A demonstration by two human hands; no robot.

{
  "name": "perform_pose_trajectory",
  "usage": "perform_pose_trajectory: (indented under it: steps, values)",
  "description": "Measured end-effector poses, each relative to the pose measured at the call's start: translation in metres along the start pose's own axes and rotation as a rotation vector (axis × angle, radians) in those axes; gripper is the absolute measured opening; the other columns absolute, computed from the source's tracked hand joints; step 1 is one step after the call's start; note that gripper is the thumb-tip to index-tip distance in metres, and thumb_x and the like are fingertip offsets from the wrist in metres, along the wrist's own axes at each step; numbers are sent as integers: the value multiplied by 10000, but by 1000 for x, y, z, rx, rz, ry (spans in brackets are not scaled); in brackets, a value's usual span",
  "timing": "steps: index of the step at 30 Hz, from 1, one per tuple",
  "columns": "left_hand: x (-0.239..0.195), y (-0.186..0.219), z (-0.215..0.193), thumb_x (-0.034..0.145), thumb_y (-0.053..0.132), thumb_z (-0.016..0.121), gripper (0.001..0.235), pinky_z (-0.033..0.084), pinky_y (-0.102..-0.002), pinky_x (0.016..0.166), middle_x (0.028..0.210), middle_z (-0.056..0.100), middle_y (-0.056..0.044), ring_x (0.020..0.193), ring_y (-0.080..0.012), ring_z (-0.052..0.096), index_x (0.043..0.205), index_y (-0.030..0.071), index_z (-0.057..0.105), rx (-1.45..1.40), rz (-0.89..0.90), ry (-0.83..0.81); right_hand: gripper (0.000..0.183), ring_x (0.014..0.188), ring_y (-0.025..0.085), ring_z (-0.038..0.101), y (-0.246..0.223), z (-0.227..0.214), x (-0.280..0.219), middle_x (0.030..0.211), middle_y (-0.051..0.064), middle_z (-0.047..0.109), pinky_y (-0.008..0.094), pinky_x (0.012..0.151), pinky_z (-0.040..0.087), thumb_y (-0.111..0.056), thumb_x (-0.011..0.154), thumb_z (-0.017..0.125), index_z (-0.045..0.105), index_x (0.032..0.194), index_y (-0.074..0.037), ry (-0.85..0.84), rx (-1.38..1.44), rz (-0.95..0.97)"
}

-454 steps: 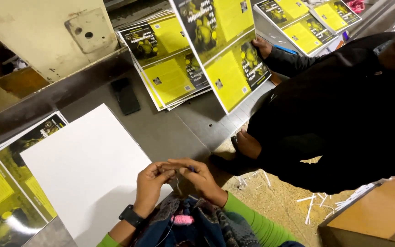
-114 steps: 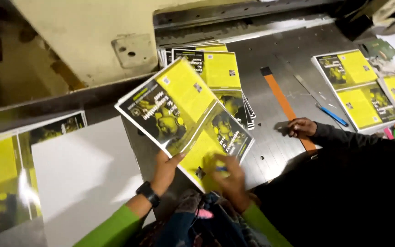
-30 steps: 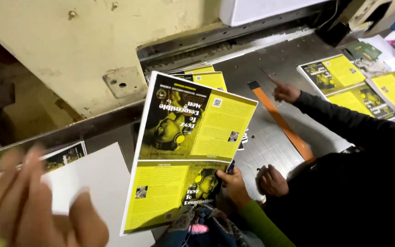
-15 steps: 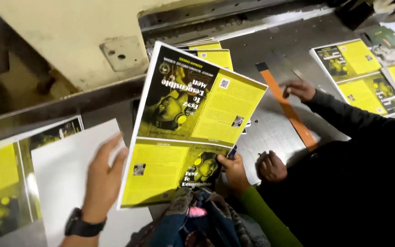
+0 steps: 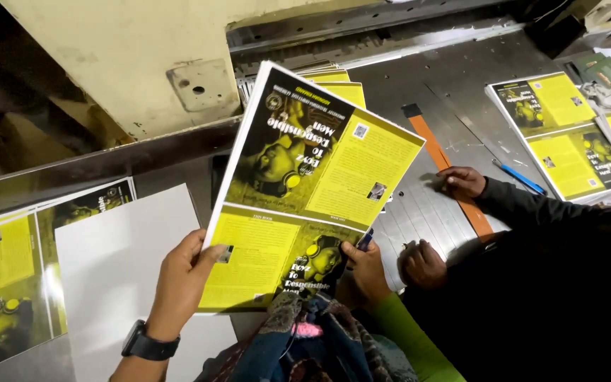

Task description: Aligning and stacking printed sheets on an industrial paper cutter for processing.

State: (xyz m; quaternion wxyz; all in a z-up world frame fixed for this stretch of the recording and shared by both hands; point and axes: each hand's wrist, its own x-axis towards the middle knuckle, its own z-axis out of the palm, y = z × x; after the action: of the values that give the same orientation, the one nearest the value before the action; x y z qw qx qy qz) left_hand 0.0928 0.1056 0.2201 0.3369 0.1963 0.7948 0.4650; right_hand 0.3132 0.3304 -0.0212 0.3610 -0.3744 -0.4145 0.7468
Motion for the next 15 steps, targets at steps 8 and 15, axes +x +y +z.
perform_pose_trajectory:
  steps: [8,15]
  values:
    - [3,-43,6,921,228,543,239,475,-311,495,1022,750,-65,740,-197,707,1098,105,646,237,269,239,200,742,203,595,-28,23,-17,864,86,647,313,622,475,-27,779,727,639,959,-18,11,-125,5]
    - [-19,2,-43,918,101,614,189,471,-294,492,939,720,57,607,-122,609,1076,144,708,759,878,442,512,544,34,364,-117,15,-23,961,-40,571,184,505,317,-147,707,827,583,1157,-151,253,-671,-565]
